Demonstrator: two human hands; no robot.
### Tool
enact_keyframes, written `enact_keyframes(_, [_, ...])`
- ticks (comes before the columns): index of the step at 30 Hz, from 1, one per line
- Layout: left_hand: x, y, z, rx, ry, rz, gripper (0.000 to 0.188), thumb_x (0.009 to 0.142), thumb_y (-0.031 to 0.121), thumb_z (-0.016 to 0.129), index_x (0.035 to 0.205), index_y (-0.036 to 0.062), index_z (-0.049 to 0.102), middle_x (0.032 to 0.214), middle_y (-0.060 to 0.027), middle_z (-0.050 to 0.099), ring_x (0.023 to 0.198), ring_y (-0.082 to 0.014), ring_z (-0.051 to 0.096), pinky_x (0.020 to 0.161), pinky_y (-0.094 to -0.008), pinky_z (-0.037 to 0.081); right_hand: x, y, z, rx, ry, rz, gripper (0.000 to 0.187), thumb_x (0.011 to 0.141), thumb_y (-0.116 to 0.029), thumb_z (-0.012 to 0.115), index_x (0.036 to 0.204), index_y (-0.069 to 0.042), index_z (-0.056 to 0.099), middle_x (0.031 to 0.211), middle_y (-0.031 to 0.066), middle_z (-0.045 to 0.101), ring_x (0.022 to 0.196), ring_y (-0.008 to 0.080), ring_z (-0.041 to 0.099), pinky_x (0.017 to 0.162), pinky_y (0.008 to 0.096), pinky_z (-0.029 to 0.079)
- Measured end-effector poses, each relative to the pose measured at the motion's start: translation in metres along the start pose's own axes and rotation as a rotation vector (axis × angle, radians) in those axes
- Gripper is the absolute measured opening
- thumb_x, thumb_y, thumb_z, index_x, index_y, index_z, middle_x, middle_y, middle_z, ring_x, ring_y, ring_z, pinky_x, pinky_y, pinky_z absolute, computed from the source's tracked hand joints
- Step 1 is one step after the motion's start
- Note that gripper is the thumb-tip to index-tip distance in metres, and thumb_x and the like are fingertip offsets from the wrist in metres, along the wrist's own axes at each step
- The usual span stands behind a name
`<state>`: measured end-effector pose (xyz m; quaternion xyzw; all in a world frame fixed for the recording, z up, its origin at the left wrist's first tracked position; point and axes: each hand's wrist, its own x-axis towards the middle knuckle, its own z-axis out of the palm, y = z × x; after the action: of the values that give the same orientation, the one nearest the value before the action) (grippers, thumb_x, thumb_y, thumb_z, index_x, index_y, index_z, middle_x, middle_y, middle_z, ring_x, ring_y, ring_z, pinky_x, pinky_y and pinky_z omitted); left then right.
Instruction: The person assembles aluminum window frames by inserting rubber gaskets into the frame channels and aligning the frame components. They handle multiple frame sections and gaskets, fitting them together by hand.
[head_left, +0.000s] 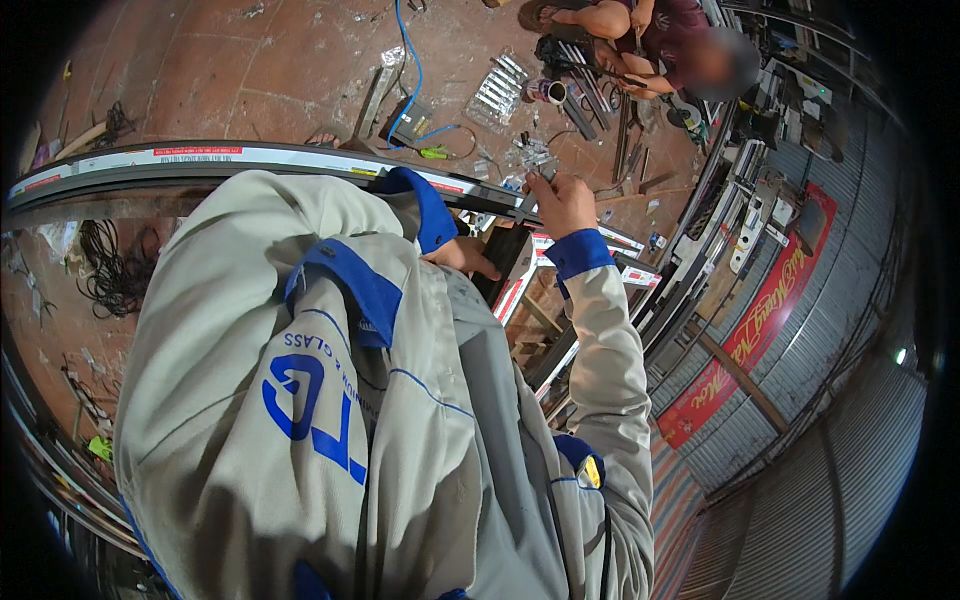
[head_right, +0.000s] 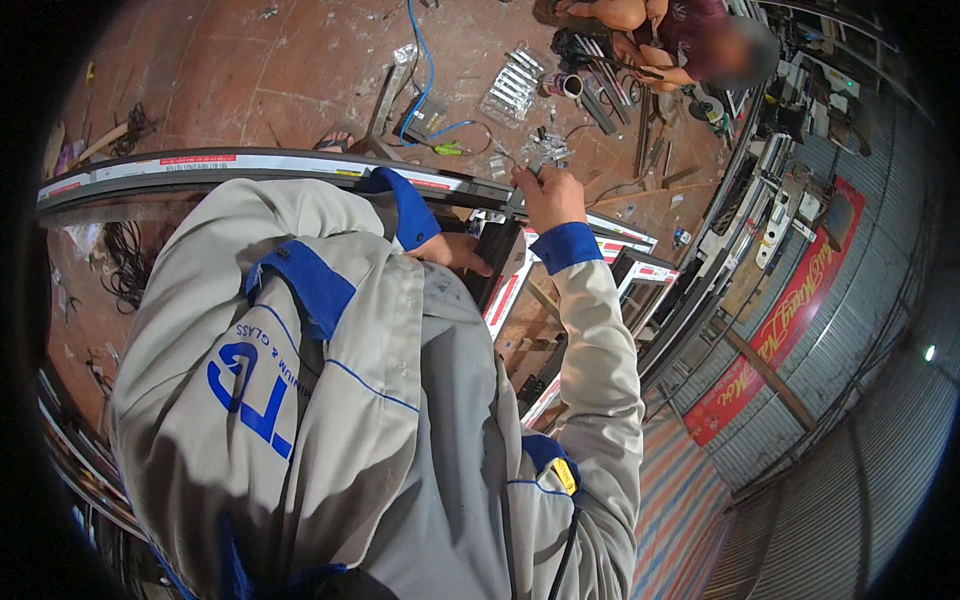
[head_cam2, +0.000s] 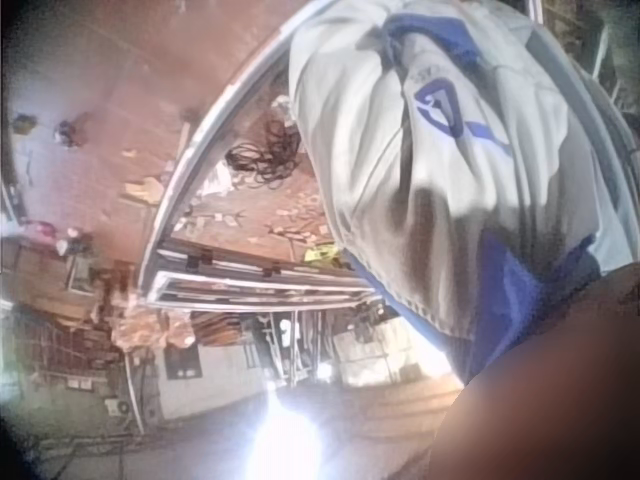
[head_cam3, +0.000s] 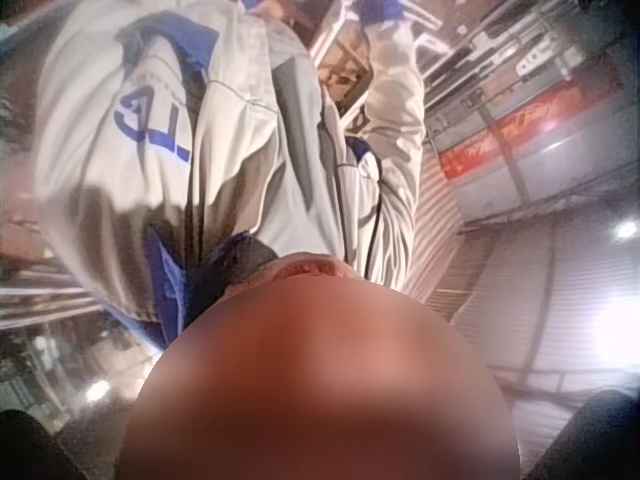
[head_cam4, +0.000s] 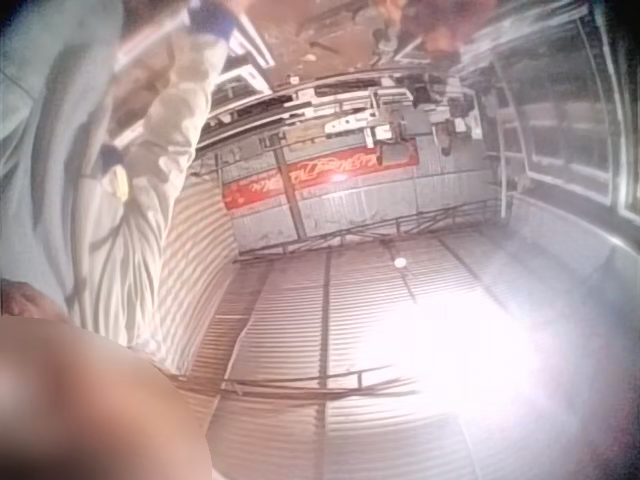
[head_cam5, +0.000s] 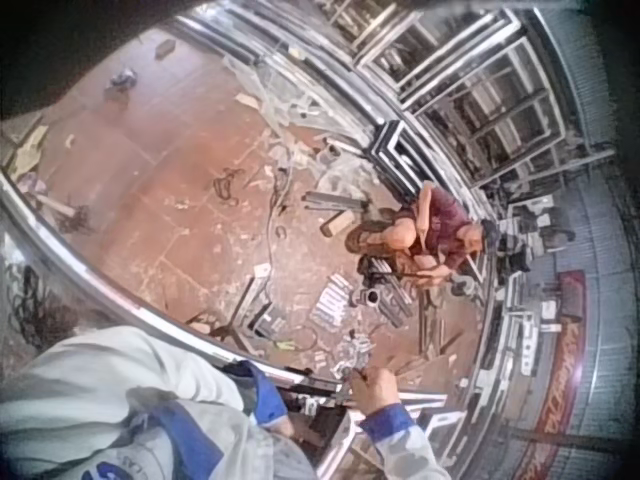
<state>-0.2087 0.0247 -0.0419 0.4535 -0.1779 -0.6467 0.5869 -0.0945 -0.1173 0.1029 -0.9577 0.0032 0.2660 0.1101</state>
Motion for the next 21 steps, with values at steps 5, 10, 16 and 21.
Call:
enact_keyframes(5, [0.013,-0.012,0.004,-0.044,0.061,0.026,0.084,0.098,0.066,0.072,0.137,-0.0080,0.065,0.116,-0.0167,0.074,0.101,-0.0272,0.071,0.085,-0.0456,0.056,0.006,0.006,0.013,-0.111,0.029,0.005,0.047,0.099,-0.045,0.075,0.092,0.001,0.079,0.071,0.0250,0.067,0.073,0.0432,0.072,0.070,0.0509,0.053])
enact_keyframes(10, [-0.005,0.003,0.004,-0.023,0.027,0.083,0.085,0.100,0.071,0.068,0.131,-0.0085,0.069,0.116,-0.0188,0.074,0.107,-0.0289,0.072,0.086,-0.0465,0.056,0.003,0.005,0.005,-0.164,0.040,-0.086,0.051,0.099,-0.044,0.076,0.083,0.005,0.072,0.069,0.0234,0.068,0.069,0.0420,0.073,0.067,0.0494,0.055])
enact_keyframes(16, [-0.014,0.012,0.005,0.023,0.043,0.010,0.091,0.101,0.077,0.060,0.126,-0.0100,0.069,0.114,-0.0192,0.074,0.104,-0.0303,0.072,0.085,-0.0461,0.056,0.005,-0.006,-0.004,-0.035,-0.111,0.056,0.051,0.098,-0.042,0.078,0.082,0.005,0.070,0.063,0.0182,0.068,0.061,0.0302,0.075,0.061,0.0427,0.057])
enact_keyframes(21, [-0.026,0.017,0.006,-0.032,0.042,0.114,0.092,0.101,0.077,0.060,0.136,-0.0084,0.065,0.118,-0.0200,0.072,0.107,-0.0295,0.071,0.088,-0.0463,0.055,0.000,-0.008,-0.004,0.065,-0.139,0.117,0.048,0.099,-0.040,0.077,0.084,0.005,0.071,0.064,0.0172,0.069,0.060,0.0264,0.074,0.059,0.0401,0.057])
